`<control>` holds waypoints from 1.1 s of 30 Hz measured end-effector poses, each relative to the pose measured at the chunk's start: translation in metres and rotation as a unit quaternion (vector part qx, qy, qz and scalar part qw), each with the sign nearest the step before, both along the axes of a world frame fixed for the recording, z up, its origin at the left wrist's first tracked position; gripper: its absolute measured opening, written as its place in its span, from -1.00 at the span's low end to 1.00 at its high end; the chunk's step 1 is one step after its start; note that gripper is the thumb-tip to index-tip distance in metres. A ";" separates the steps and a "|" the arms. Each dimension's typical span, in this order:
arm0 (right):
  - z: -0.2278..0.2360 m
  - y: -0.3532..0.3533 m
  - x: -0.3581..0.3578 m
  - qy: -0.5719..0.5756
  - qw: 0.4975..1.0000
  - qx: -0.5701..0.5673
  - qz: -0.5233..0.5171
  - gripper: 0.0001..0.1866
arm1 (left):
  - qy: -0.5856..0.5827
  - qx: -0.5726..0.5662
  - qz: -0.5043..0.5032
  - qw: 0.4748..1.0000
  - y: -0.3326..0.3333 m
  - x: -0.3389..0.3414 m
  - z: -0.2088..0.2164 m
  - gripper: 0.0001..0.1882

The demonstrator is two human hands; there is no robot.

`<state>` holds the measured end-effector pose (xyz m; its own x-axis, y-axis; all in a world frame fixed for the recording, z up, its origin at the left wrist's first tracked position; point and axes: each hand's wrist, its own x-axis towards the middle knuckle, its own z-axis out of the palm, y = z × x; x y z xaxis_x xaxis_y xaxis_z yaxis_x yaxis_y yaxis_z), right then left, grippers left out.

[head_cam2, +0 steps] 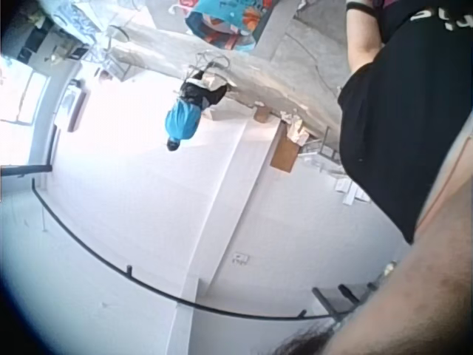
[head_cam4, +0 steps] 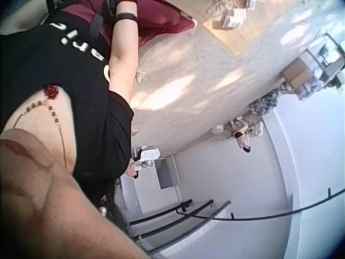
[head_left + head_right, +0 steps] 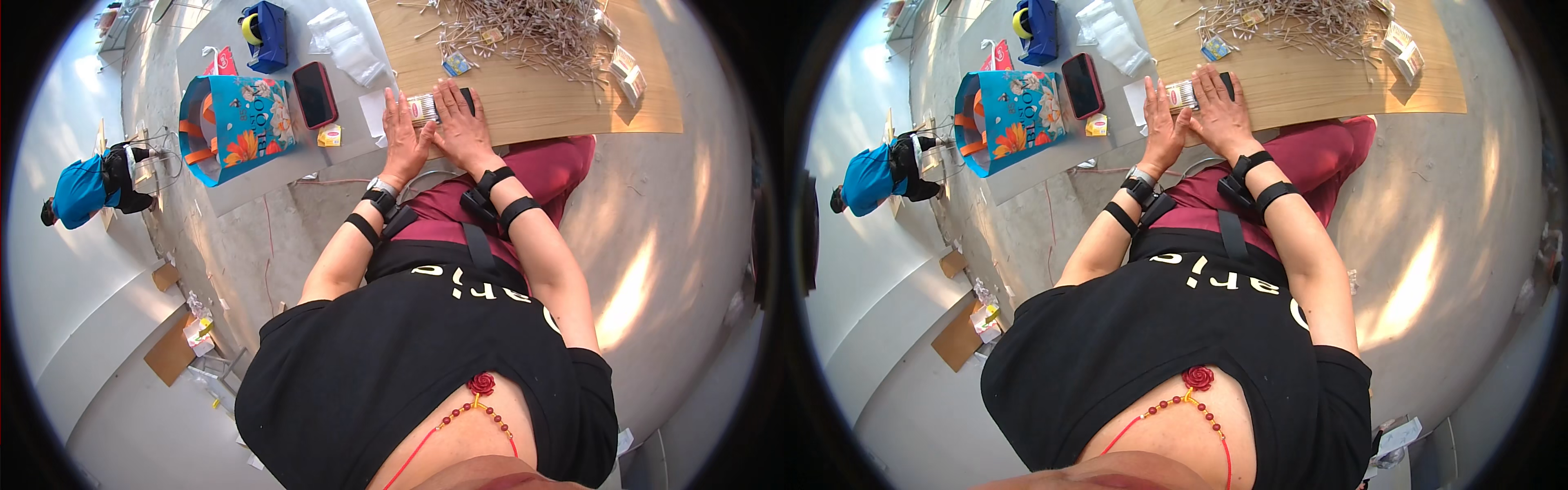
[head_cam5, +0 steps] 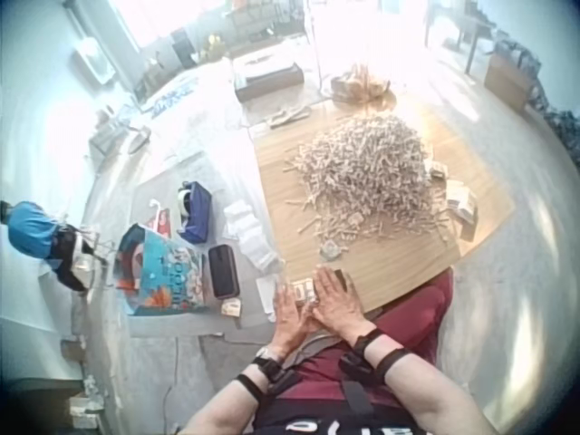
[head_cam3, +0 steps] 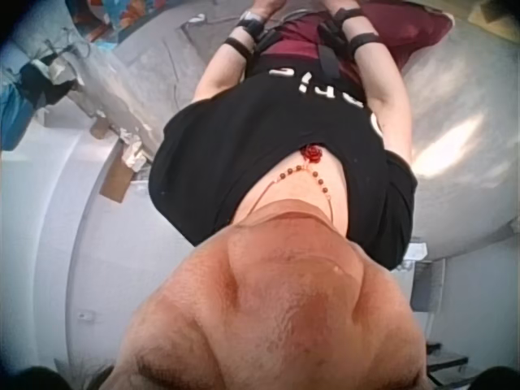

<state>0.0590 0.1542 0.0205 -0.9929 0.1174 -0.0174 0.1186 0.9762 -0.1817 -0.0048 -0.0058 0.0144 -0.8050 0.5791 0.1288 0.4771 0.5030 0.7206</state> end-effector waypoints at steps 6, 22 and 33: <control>0.001 -0.006 -0.001 -0.014 0.999 0.044 0.004 -0.10 | -0.007 0.018 -0.012 1.000 0.002 -0.001 -0.002 0.02; 0.003 -0.009 -0.001 -0.016 1.000 0.013 -0.010 -0.07 | 0.005 0.002 -0.003 1.000 0.000 -0.002 -0.004 -0.02; 0.006 -0.019 -0.003 -0.045 0.998 0.036 -0.027 -0.16 | -0.015 0.018 -0.016 1.000 0.003 0.000 -0.005 -0.04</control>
<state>0.0556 0.1355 0.0260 -0.9798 0.1756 -0.0956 0.1849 0.9778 -0.0985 -0.0052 -0.0025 0.0098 -0.7898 0.6002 0.1263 0.4705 0.4608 0.7525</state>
